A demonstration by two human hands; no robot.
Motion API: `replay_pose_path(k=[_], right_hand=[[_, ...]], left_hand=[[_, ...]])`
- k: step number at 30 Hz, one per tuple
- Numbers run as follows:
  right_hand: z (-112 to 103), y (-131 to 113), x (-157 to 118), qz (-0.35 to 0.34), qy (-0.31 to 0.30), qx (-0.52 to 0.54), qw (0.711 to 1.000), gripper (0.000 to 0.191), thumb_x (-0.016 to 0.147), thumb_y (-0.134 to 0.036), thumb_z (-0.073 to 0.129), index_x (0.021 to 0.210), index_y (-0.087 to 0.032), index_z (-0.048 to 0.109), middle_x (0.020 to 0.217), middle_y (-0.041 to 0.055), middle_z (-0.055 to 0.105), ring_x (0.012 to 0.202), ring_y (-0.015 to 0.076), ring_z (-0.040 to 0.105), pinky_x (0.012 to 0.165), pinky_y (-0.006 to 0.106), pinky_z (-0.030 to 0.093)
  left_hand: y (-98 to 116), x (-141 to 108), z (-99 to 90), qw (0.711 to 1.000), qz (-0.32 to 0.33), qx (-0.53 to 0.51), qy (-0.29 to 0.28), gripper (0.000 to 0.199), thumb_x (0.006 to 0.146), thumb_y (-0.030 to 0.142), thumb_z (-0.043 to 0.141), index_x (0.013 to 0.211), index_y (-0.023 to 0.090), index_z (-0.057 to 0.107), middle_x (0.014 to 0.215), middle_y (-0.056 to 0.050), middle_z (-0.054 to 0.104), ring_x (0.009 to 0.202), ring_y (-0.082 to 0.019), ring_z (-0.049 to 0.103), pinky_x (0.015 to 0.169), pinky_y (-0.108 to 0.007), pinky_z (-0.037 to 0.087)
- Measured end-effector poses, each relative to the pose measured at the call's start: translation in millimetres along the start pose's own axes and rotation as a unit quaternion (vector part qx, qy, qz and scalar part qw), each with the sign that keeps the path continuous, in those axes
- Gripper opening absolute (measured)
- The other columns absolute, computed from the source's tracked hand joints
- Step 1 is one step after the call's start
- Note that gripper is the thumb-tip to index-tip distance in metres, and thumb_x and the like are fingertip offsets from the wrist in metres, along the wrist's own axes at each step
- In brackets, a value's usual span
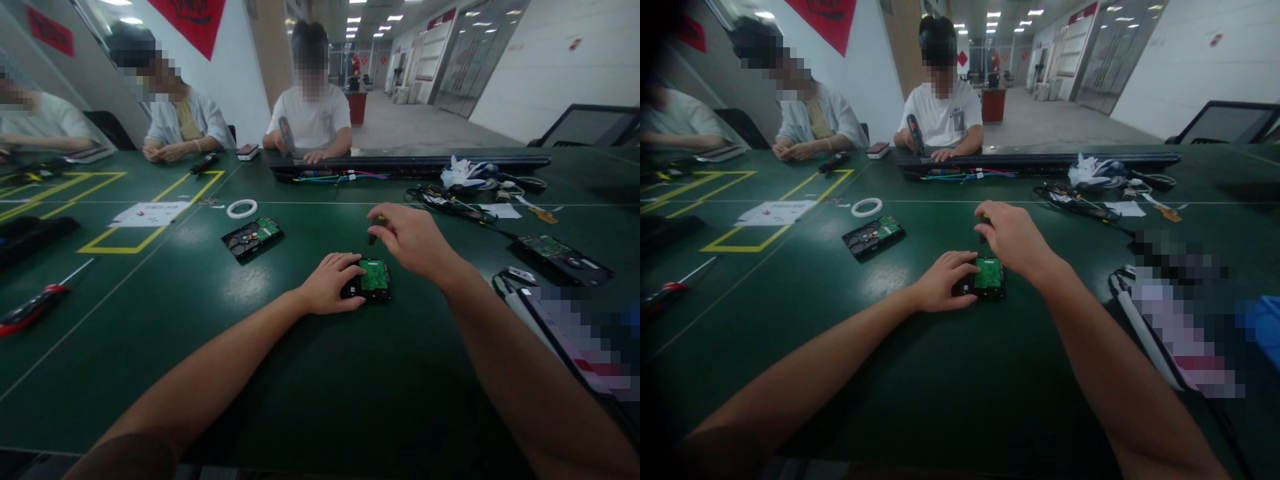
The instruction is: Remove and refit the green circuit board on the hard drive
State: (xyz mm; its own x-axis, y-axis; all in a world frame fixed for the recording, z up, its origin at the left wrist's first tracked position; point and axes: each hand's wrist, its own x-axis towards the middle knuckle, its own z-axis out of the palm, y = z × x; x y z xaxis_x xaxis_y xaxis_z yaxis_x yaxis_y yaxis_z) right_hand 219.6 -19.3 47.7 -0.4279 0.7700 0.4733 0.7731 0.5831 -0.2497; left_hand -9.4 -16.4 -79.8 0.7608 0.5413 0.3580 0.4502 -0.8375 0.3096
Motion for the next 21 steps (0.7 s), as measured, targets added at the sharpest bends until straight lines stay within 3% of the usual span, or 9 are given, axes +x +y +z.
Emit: replay_pose_path(k=[3,8,14,21], right_hand=[[-0.1,1.2,0.8,-0.011,0.015,0.008,1.000,0.019,0.098,-0.023,0.062,0.114,-0.021,0.073,0.115,0.0116,0.076,0.106,0.0292,0.069,0.097,0.044,0.050],[-1.0,1.8,1.6,0.009,0.032,0.008,0.999,0.024,0.103,-0.032,0.058,0.111,-0.023,0.078,0.109,0.0118,0.074,0.103,0.0286,0.068,0.093,0.044,0.052],[-4.8,2.1,2.7,-0.019,0.018,0.014,1.000,0.024,0.101,-0.023,0.054,0.108,-0.021,0.077,0.114,0.0133,0.078,0.109,0.0308,0.070,0.100,0.047,0.051],[-2.4,2.9,-1.0,0.018,0.017,0.006,1.000,0.031,0.097,-0.018,0.051,0.121,-0.019,0.070,0.112,0.0120,0.078,0.097,0.0288,0.071,0.089,0.044,0.051]], left_hand=[[0.5,-0.3,-0.1,1.000,-0.003,-0.002,0.002,0.062,0.093,0.057,0.072,0.143,0.023,0.059,0.164,-0.018,0.046,0.151,-0.038,0.045,0.125,-0.061,0.035],[1.0,-0.5,-0.8,1.000,-0.003,-0.012,0.004,0.061,0.092,0.055,0.074,0.143,0.024,0.060,0.164,-0.018,0.047,0.151,-0.040,0.046,0.124,-0.063,0.035],[0.3,-0.2,-0.2,1.000,-0.002,-0.006,0.000,0.062,0.092,0.057,0.072,0.143,0.022,0.059,0.163,-0.019,0.047,0.151,-0.039,0.045,0.125,-0.061,0.034],[0.2,-0.7,0.5,1.000,-0.007,-0.007,0.001,0.061,0.092,0.056,0.073,0.143,0.024,0.059,0.164,-0.018,0.046,0.151,-0.038,0.046,0.125,-0.062,0.035]])
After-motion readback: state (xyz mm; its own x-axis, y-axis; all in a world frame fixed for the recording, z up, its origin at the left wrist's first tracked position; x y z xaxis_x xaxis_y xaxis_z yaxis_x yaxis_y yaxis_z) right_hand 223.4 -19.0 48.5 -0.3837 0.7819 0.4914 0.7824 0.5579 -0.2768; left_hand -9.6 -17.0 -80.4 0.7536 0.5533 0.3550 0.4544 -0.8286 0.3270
